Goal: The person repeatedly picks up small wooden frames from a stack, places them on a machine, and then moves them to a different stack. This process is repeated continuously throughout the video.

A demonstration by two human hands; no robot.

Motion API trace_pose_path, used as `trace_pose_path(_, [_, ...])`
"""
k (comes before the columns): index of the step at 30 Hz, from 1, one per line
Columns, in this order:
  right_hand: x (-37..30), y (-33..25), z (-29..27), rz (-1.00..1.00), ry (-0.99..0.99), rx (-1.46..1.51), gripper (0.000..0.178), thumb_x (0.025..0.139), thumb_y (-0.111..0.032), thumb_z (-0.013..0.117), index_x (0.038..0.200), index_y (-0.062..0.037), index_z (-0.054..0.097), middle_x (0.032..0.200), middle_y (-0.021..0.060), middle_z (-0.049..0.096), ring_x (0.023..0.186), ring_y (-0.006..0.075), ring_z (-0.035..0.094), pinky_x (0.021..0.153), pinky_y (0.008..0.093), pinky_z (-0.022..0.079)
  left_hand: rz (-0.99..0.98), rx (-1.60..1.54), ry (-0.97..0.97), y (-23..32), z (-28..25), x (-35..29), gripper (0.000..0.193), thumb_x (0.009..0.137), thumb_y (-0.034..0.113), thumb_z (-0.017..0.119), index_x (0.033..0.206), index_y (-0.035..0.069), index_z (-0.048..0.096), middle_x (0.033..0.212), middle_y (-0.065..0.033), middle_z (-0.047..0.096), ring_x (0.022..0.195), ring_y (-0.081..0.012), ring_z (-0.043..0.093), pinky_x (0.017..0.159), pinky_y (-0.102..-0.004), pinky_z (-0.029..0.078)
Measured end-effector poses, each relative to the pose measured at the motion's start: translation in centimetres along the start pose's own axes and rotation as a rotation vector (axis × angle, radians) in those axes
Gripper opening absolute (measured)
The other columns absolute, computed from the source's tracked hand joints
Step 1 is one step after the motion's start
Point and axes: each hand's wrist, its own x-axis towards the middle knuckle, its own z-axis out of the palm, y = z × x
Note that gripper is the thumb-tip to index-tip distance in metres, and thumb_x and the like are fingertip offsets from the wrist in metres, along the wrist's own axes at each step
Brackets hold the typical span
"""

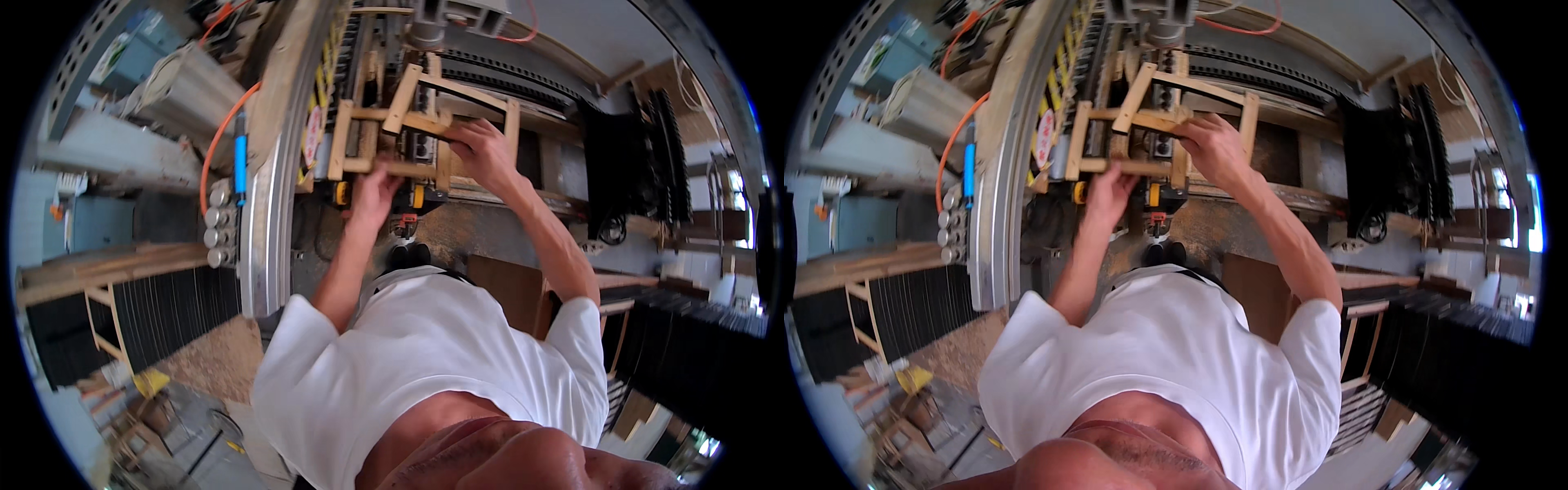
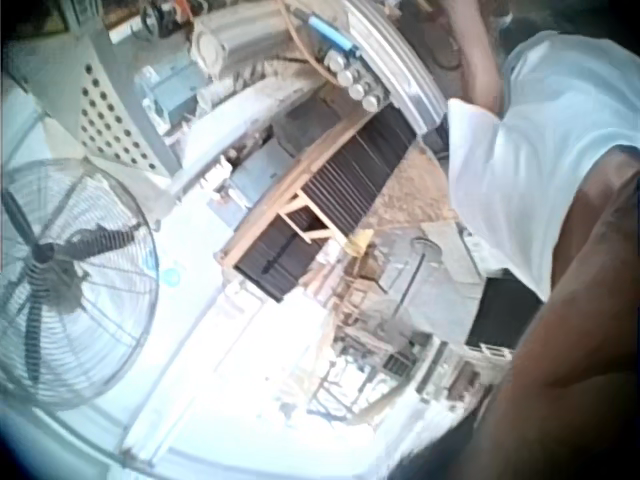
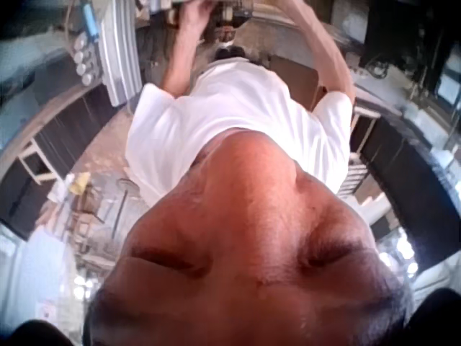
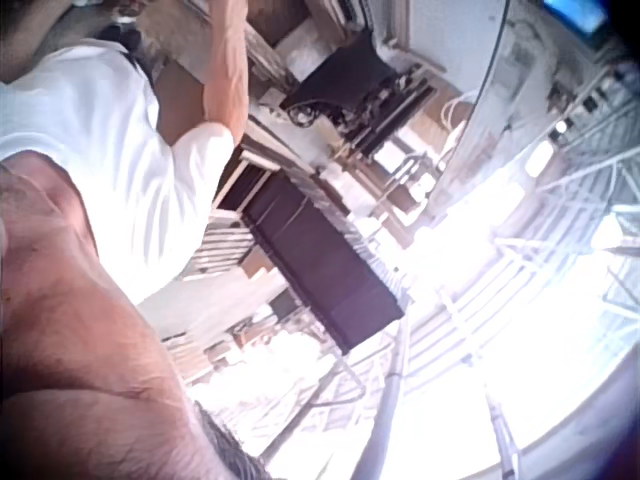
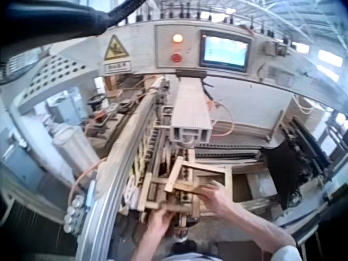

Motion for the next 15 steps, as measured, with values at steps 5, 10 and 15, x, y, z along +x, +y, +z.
trace_pose_path(5, [7.9,2.9,10.6,-0.271,-0.034,-0.007,0.026,0.077,-0.007,0.064,0.103,-0.0085,0.069,0.097,0.0092,0.069,0.089,0.0303,0.06,0.082,0.0407,0.048,0.017,-0.031,-0.01,-1.1,-2.4,-11.8,0.026,0.095,0.008,0.054,0.121,0.007,0.053,0.115,-0.0069,0.059,0.12,-0.0272,0.055,0.099,-0.0423,0.047])
trace_pose_path(10, [12.7,5.8,15.8,-0.334,-0.106,-0.271,0.029,0.079,-0.011,0.063,0.108,-0.0121,0.067,0.102,0.0069,0.069,0.096,0.027,0.06,0.082,0.0392,0.046,0.133,-0.027,0.169,-2.6,-3.3,-17.7,0.027,0.093,0.009,0.057,0.12,0.006,0.055,0.114,-0.0087,0.061,0.113,-0.028,0.059,0.097,-0.0439,0.049])
trace_pose_path(15, [16.4,7.6,16.8,-0.355,-0.079,-0.404,0.032,0.077,-0.009,0.059,0.107,-0.0162,0.068,0.083,0.009,0.07,0.094,0.0266,0.061,0.084,0.0408,0.043,0.221,-0.124,0.286,-3.9,-3.1,-21.7,0.028,0.091,0.01,0.062,0.118,0.005,0.055,0.111,-0.0082,0.062,0.11,-0.027,0.06,0.095,-0.0425,0.051])
